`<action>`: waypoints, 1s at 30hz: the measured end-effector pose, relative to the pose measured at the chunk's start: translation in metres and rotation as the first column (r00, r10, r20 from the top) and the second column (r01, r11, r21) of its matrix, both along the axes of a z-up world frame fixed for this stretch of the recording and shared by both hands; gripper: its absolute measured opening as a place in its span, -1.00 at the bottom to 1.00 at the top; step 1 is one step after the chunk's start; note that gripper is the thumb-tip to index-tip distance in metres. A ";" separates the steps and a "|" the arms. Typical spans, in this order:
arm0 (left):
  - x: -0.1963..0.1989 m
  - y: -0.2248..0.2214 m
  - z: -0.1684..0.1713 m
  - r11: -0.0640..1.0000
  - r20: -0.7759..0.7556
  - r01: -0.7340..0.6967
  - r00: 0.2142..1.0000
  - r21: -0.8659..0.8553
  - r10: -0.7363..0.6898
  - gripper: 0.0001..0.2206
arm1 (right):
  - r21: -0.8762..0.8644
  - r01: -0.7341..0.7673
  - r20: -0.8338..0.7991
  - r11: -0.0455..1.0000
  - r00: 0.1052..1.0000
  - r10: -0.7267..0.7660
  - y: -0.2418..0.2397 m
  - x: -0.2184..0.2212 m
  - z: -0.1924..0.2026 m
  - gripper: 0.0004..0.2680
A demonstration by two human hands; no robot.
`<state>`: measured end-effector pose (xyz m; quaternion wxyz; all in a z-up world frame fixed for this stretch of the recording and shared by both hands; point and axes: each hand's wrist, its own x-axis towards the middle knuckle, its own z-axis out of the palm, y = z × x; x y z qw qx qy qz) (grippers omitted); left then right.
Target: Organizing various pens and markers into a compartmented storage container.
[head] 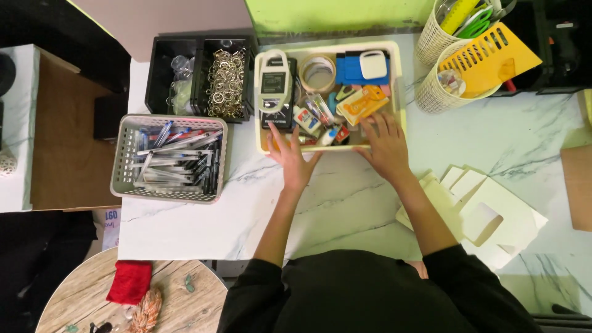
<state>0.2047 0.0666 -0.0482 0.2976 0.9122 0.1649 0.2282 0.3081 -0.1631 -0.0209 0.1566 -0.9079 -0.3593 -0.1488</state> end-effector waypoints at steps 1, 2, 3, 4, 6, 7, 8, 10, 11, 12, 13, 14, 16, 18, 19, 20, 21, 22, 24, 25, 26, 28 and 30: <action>0.009 0.005 0.000 1.000 0.001 0.004 1.000 -0.001 -0.004 -0.12 | -0.001 0.004 0.001 1.000 1.000 -0.004 0.005 0.009 0.000 -0.47; 0.019 0.011 -0.001 1.000 -0.012 0.000 1.000 0.006 0.000 -0.14 | 0.008 -0.006 0.006 1.000 1.000 0.006 0.010 0.017 0.001 -0.46; 0.029 0.016 -0.001 1.000 -0.024 -0.003 1.000 0.014 0.003 -0.16 | 0.017 -0.015 0.013 1.000 1.000 0.015 0.014 0.027 0.002 -0.46; 0.036 0.022 -0.006 1.000 -0.022 0.001 1.000 0.012 0.000 -0.16 | 0.015 -0.011 0.015 1.000 1.000 0.011 0.018 0.033 0.000 -0.46; 0.053 0.035 -0.017 0.999 0.007 0.011 1.000 0.033 -0.011 -0.18 | 0.037 -0.011 0.018 0.999 1.000 0.010 0.027 0.050 -0.003 -0.46; 0.060 0.039 -0.016 0.999 0.008 0.014 1.000 0.032 -0.015 -0.18 | 0.036 -0.007 0.019 0.999 1.000 0.006 0.030 0.056 -0.002 -0.46; 0.068 0.042 -0.016 0.999 0.011 0.020 1.000 0.036 -0.020 -0.18 | 0.049 -0.015 0.012 0.999 1.000 0.014 0.034 0.063 -0.001 -0.47; 0.079 0.046 -0.013 0.999 0.013 0.026 1.000 0.040 -0.027 -0.18 | 0.062 -0.021 0.004 0.998 1.000 0.021 0.038 0.073 0.000 -0.48; 0.083 0.047 -0.009 0.999 -0.011 0.020 1.000 0.036 -0.019 -0.19 | 0.056 -0.023 -0.015 0.998 1.000 0.024 0.040 0.077 0.000 -0.48; 0.087 0.049 -0.006 0.999 -0.035 0.013 0.999 0.031 -0.012 -0.19 | 0.049 -0.024 -0.035 0.999 0.999 0.026 0.042 0.081 0.001 -0.48; 0.088 0.051 -0.005 0.999 -0.034 0.011 0.999 0.033 -0.010 -0.19 | 0.051 -0.026 -0.034 0.998 0.999 0.028 0.042 0.082 0.002 -0.48; 0.088 0.052 -0.005 0.999 -0.026 0.022 0.999 0.034 -0.021 -0.20 | 0.051 -0.027 -0.034 0.998 0.999 0.029 0.042 0.082 0.002 -0.47; 0.088 0.055 -0.004 0.999 -0.024 0.027 0.999 0.034 -0.027 -0.22 | 0.050 -0.033 -0.039 0.998 0.999 0.035 0.043 0.083 0.001 -0.46; 0.082 0.055 -0.003 0.998 -0.031 0.059 0.998 0.014 -0.059 -0.27 | 0.047 -0.032 -0.040 0.998 0.999 0.034 0.042 0.078 0.000 -0.45; 0.078 0.056 -0.004 0.998 -0.034 0.054 0.998 0.011 -0.053 -0.27 | 0.044 -0.037 -0.043 0.998 0.998 0.039 0.042 0.076 0.002 -0.45; 0.074 0.057 -0.005 0.997 -0.013 0.081 0.997 -0.005 -0.081 -0.29 | 0.052 -0.029 -0.024 0.998 0.999 0.031 0.043 0.072 0.004 -0.44; 0.072 0.061 -0.004 0.994 0.012 0.106 0.994 -0.017 -0.106 -0.32 | 0.062 -0.024 -0.002 0.998 1.000 0.024 0.046 0.072 0.007 -0.43; 0.067 0.063 -0.002 0.995 0.013 0.098 0.995 -0.017 -0.098 -0.32 | 0.061 -0.032 -0.001 0.998 0.999 0.032 0.050 0.066 0.009 -0.43; 0.052 0.070 0.000 0.985 0.066 0.165 0.985 -0.049 -0.162 -0.40 | 0.261 -0.017 -0.074 0.965 0.997 0.037 0.059 0.051 0.009 -0.49; 0.043 0.071 0.009 0.987 0.062 0.151 0.987 -0.050 -0.148 -0.40 | 0.260 -0.029 -0.078 0.965 0.996 0.051 0.068 0.038 0.011 -0.49; 0.034 0.072 0.018 0.984 0.077 0.160 0.985 -0.081 -0.154 -0.45 | 0.297 -0.086 -0.044 0.951 0.994 0.104 0.077 0.025 0.013 -0.55; 0.009 0.076 0.032 0.983 0.083 0.143 0.987 -0.117 -0.134 -0.51 | 0.331 -0.163 -0.019 0.929 0.984 0.180 0.098 -0.003 0.017 -0.61; -0.018 0.080 0.045 0.983 0.115 0.087 0.991 -0.160 -0.068 -0.62 | 0.470 -0.284 -0.264 0.836 0.858 0.440 0.122 -0.035 0.022 -0.67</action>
